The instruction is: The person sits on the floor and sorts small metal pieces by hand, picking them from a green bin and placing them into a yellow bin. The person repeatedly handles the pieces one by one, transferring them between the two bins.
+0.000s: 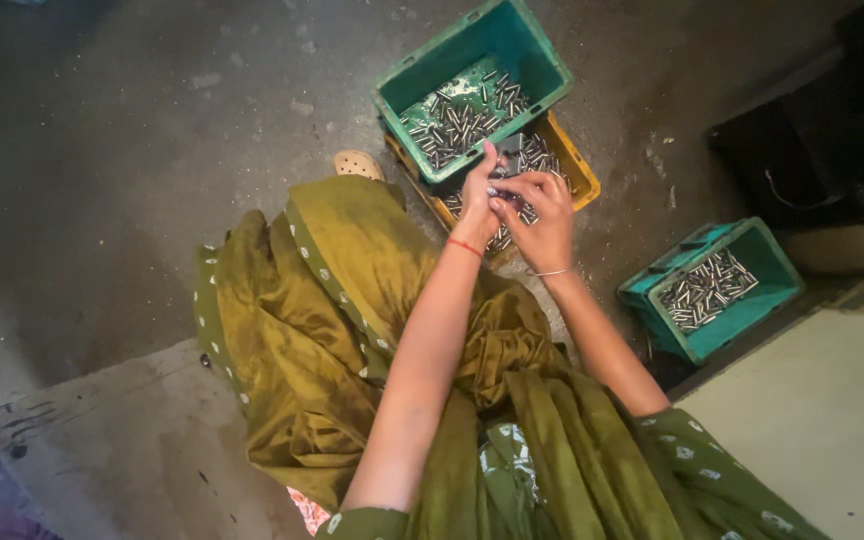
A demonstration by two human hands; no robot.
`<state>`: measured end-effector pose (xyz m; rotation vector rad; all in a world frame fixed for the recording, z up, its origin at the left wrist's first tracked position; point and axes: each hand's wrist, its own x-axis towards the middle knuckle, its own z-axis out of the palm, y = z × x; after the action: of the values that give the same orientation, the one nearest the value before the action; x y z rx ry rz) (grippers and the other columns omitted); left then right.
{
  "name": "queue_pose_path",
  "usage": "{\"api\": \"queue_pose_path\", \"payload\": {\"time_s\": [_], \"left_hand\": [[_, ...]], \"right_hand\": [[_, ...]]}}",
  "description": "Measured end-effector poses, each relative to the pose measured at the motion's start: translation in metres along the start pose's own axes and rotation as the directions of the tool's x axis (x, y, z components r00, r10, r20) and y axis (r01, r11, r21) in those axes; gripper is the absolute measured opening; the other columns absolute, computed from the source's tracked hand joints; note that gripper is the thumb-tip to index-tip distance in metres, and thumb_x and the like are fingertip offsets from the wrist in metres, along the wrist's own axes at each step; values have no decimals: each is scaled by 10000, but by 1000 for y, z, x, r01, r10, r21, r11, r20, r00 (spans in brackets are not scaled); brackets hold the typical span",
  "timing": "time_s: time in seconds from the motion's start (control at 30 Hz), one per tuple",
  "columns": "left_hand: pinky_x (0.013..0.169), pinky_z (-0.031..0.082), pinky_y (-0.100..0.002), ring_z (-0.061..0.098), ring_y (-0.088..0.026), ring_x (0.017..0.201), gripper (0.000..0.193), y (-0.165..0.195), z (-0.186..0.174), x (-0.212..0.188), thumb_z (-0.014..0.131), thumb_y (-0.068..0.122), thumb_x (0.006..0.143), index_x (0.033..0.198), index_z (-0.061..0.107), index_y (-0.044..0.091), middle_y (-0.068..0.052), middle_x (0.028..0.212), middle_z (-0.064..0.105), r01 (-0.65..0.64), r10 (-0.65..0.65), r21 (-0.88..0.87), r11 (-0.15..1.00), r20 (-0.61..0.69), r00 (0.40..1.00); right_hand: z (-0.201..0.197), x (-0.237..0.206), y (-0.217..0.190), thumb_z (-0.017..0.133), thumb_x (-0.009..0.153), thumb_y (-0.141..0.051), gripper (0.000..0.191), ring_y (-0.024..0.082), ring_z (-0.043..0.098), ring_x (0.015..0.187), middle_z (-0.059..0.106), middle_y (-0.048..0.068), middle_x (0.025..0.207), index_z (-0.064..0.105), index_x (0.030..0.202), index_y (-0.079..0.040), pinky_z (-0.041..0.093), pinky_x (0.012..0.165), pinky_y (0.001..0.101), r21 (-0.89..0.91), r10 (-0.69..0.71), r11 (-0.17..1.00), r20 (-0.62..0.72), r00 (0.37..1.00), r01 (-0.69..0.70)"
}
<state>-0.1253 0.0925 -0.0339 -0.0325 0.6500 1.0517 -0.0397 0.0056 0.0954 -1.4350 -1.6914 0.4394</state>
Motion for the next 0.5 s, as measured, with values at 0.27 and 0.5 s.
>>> {"api": "queue_pose_path", "payload": {"time_s": [0.27, 0.5], "left_hand": [[481, 418, -296, 538, -149, 585, 436, 4, 12, -8, 582, 526, 1032, 863, 528, 128, -22, 740, 551, -33, 34, 49, 998, -25, 999], [380, 336, -295, 488, -150, 488, 423, 7, 18, -19, 537, 511, 1007, 802, 500, 142, -13, 649, 528, 163, -173, 179, 970, 39, 984]], "right_hand": [[10, 2, 29, 709, 934, -200, 150, 197, 689, 972, 736, 53, 1041, 667, 1044, -106, 573, 850, 336, 580, 358, 746, 65, 932, -327], [-4, 2, 79, 699, 991, -103, 199, 70, 627, 1012, 686, -3, 1137, 697, 1169, -14, 523, 899, 226, 638, 381, 664, 158, 911, -389]]}}
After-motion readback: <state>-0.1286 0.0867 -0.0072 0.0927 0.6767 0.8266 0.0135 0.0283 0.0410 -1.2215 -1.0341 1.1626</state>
